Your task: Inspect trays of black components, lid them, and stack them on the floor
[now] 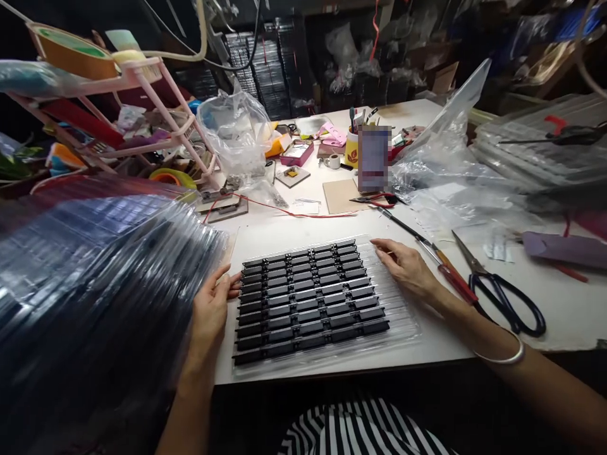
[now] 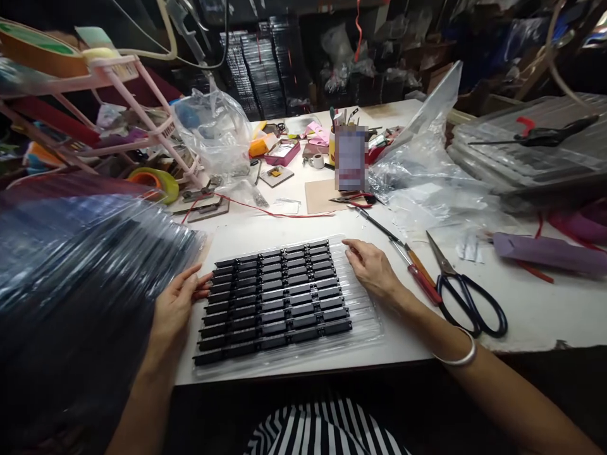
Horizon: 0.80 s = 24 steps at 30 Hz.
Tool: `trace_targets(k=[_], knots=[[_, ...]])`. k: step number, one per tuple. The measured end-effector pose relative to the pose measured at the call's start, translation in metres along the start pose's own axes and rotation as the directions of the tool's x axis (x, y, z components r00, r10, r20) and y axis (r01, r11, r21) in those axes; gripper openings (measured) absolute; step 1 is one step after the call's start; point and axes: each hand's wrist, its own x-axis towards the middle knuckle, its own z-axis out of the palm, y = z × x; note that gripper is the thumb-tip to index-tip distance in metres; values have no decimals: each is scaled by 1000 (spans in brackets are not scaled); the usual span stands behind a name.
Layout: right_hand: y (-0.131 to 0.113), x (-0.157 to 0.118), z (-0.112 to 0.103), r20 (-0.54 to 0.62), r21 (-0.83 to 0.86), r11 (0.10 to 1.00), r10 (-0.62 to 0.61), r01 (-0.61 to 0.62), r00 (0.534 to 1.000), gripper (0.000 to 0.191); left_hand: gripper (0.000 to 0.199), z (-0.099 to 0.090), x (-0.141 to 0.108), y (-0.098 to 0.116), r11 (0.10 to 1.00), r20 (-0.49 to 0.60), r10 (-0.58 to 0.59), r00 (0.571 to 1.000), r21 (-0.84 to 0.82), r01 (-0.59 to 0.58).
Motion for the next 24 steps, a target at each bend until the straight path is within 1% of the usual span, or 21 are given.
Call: trace_targets(k=[2, 3, 4, 6, 8, 10, 12, 13, 18, 21, 24], knots=[[1, -5, -3, 34, 162, 986, 42, -47, 999, 34, 43, -2, -2, 2, 995, 14, -32, 999, -96, 33], [1, -6, -5, 57, 273, 958, 74, -86, 996, 33, 41, -3, -2, 4, 987, 22, -45, 999, -156, 48], [1, -6, -8, 77, 389, 912, 106, -128, 991, 32, 39, -4, -3, 6, 975, 26, -51, 998, -217, 56], [0, -4, -12, 94, 585, 787, 173, -195, 980, 31, 35, -5, -4, 9, 948, 21, -42, 999, -315, 47], [-2, -2, -15, 102, 713, 661, 233, -234, 967, 31, 35, -6, -6, 12, 923, 35, -36, 999, -383, 47], [-2, 0, -17, 138, 802, 532, 280, -273, 950, 31, 37, -7, -6, 14, 903, 64, -37, 997, -425, 61], [-2, 2, -18, 179, 844, 441, 304, -305, 936, 31, 37, -8, -7, 15, 892, 81, -34, 996, -446, 67], [-1, 2, -18, 183, 853, 420, 313, -309, 932, 30, 37, -8, -8, 16, 889, 82, -30, 996, -453, 64], [4, 5, -19, 150, 870, 392, 369, -300, 917, 29, 36, -5, -9, 20, 873, 100, -44, 994, -480, 87], [6, 6, -21, 193, 872, 358, 375, -334, 907, 28, 32, -4, -7, 21, 847, 87, -108, 990, -513, 137], [8, 6, -22, 239, 871, 333, 353, -360, 904, 25, 30, -4, -4, 22, 797, 111, -213, 971, -555, 238]])
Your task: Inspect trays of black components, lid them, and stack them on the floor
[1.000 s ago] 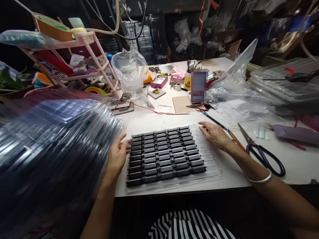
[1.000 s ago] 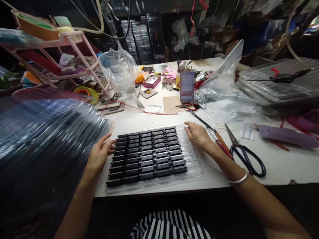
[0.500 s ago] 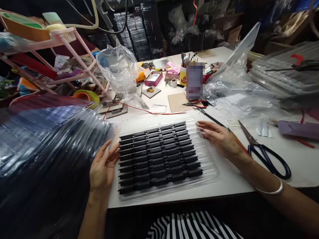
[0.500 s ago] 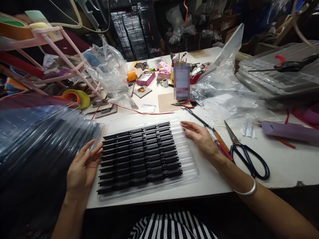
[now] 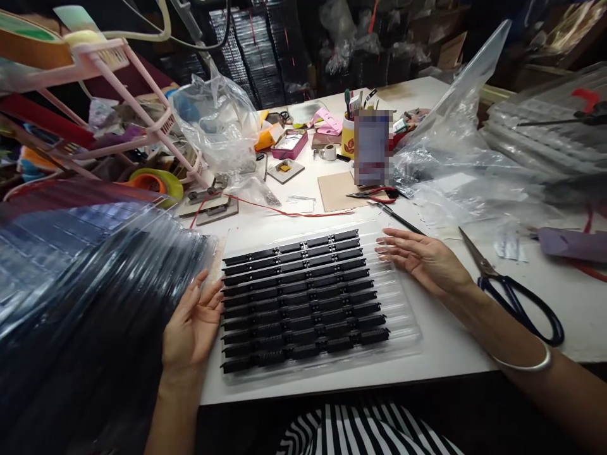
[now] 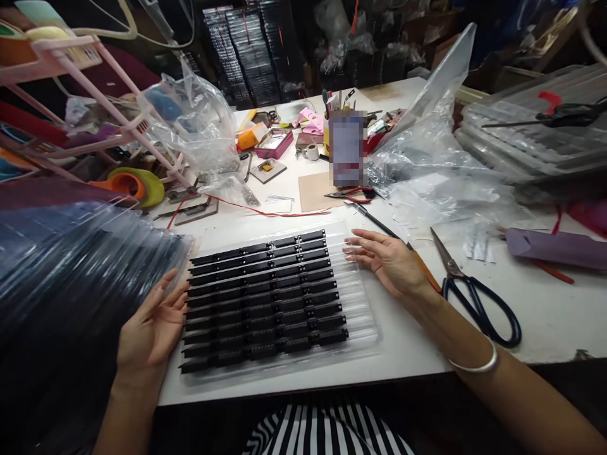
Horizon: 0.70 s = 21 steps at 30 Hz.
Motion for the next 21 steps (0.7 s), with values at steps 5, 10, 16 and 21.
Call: trace_targets(k=[5, 10, 16, 21], knots=[[2, 2, -2, 4, 39, 999, 4, -5, 1000, 20, 34, 1, 3, 2, 996, 27, -80, 996, -38, 81], [3, 3, -2, 18, 35, 999, 14, -14, 1000, 24, 35, 2, 3, 3, 996, 23, -76, 997, -34, 76], [0, 0, 0, 14, 39, 999, 9, -10, 1000, 29, 33, 4, 4, 4, 996, -1, -85, 996, -20, 84], [-2, -1, 2, 19, 34, 999, 11, -12, 1000, 30, 33, 1, 5, 4, 996, 4, -90, 996, -10, 90]])
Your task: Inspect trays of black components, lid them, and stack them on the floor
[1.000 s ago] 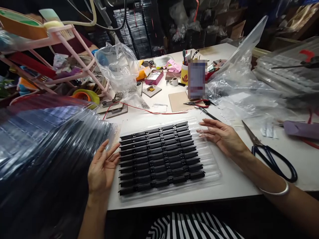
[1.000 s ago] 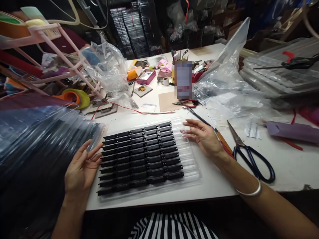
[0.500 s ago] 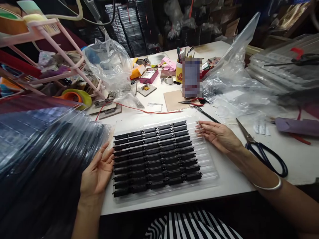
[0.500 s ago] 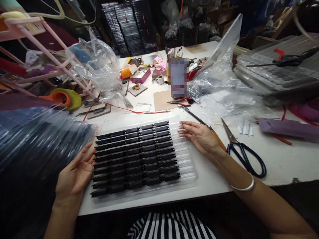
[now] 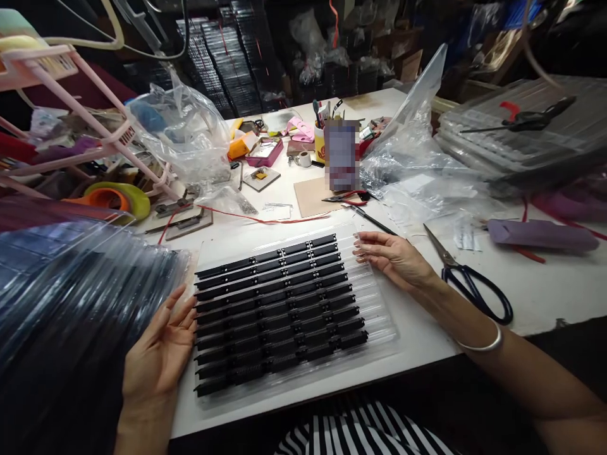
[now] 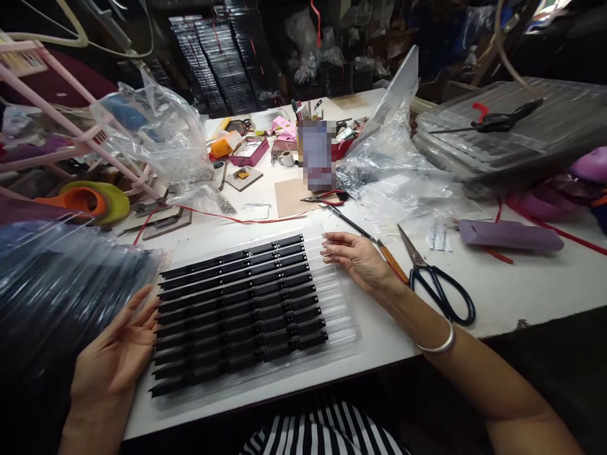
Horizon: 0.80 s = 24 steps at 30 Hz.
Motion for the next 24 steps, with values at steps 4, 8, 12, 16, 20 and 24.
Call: trace_targets(k=[4, 8, 12, 16, 20, 24], knots=[[0, 0, -1, 1, -1, 1000, -1, 1, 1000, 30, 32, -3, 0, 0, 1000, 5, 9, 1000, 17, -9], [2, 1, -3, 19, -10, 1000, -14, 15, 1000, 29, 32, -3, 0, 0, 1000, -12, 14, 1000, 15, -14], [2, 1, -4, -1, -35, 999, -10, 10, 1000, 29, 32, -1, 0, -2, 999, -18, 32, 999, 1, -32], [2, 0, -3, -27, -54, 999, 0, -1, 1000, 30, 33, -1, -1, -2, 999, 12, 46, 999, -30, -46], [3, 1, -4, -36, -74, 997, 19, -21, 999, 30, 32, -3, -3, -2, 998, 57, 52, 997, -48, -50], [3, 2, -4, -52, -110, 994, 14, -20, 999, 28, 31, -5, -5, -2, 997, 84, 66, 994, -52, -62]])
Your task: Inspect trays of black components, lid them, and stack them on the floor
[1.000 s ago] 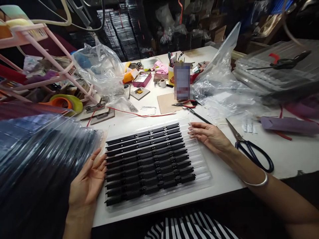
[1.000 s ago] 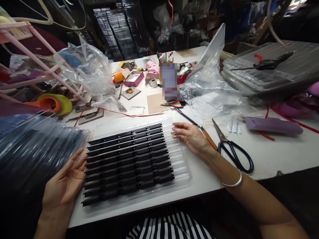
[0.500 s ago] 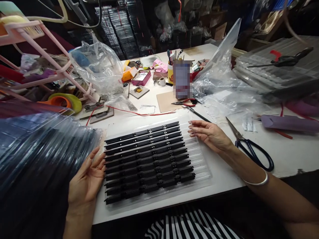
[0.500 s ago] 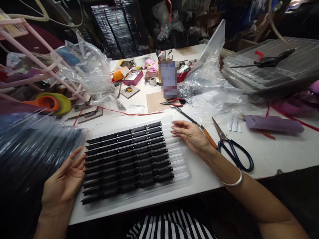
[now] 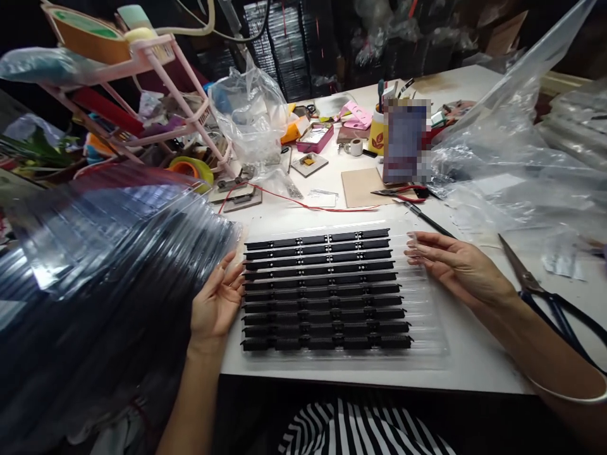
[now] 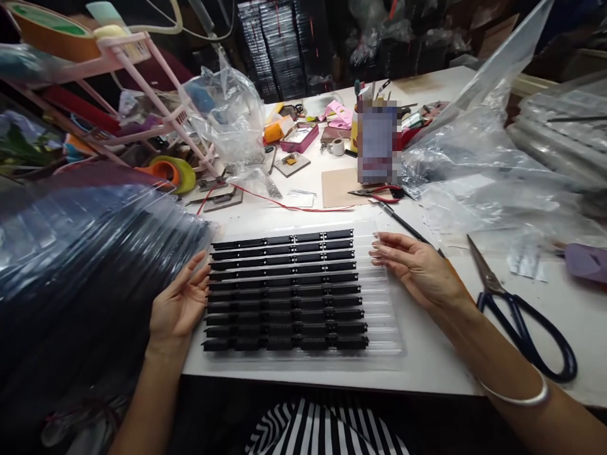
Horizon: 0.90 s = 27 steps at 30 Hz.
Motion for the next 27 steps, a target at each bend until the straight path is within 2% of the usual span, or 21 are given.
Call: trace_targets(k=[6, 11, 21, 27], knots=[[-2, -1, 3, -32, -8, 1000, 30, -30, 999, 28, 30, 2, -1, -2, 998, -24, 0, 1000, 56, 2], [-2, -1, 4, -29, 14, 999, 41, -40, 999, 29, 20, 2, 1, -6, 993, -22, -32, 999, 113, 34], [0, 0, 1, -15, -26, 999, 19, -19, 1000, 29, 20, 1, 1, -6, 989, 13, -96, 995, 116, 94], [0, 0, 1, -5, 26, 999, 39, -39, 999, 32, 18, 4, -2, -4, 990, 28, -89, 996, 107, 86]])
